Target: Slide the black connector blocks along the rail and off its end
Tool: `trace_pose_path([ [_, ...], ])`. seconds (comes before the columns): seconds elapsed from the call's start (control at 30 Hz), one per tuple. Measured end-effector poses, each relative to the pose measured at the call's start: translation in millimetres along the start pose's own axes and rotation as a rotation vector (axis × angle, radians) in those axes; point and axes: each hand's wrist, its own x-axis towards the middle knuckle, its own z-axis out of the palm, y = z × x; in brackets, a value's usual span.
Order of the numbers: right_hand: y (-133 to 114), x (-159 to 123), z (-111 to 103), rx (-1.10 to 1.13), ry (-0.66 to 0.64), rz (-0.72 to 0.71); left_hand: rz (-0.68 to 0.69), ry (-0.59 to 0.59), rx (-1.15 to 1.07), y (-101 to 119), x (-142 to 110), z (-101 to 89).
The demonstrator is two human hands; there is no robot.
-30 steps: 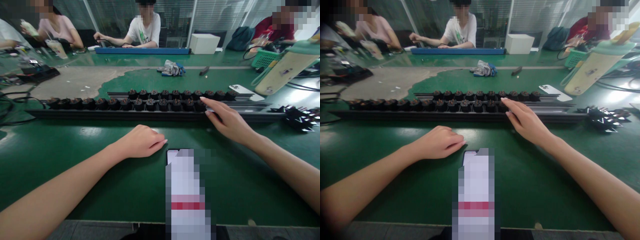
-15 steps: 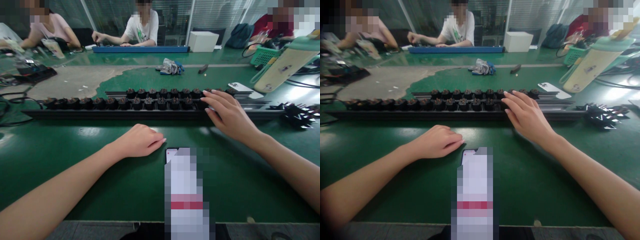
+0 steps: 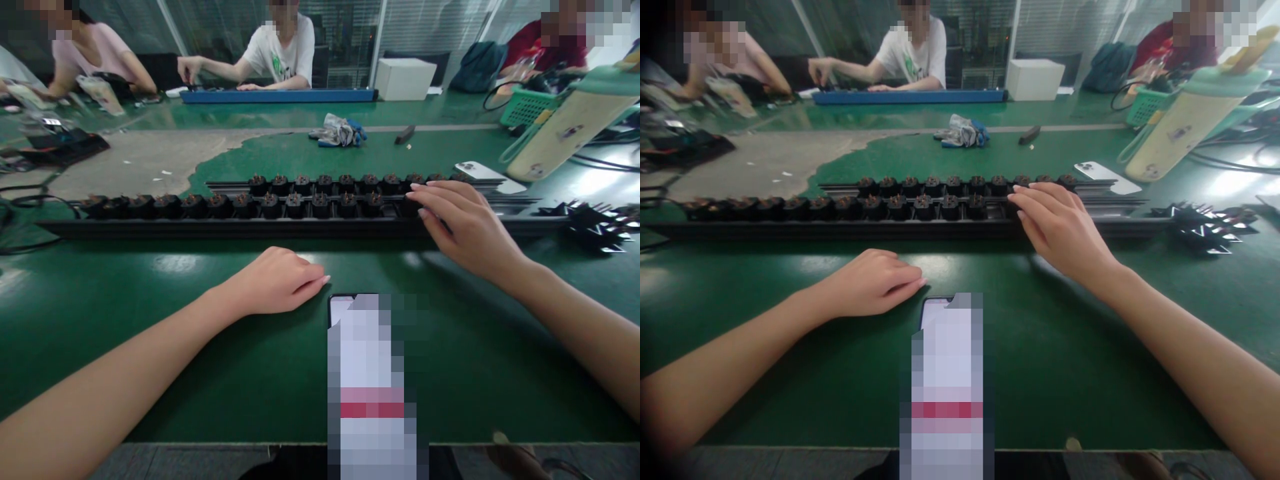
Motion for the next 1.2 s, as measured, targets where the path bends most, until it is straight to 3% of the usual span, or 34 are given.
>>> trace_pose_path([
  [0.4, 7, 1, -8, -0.032, 0.014, 0.101, 0.019, -0.002, -0.004, -1, 1, -1.2],
  [1.2, 27, -4, -18, -0.127, 0.122, 0.154, 0.021, -0.013, -0.010, -1, 1, -1.0],
])
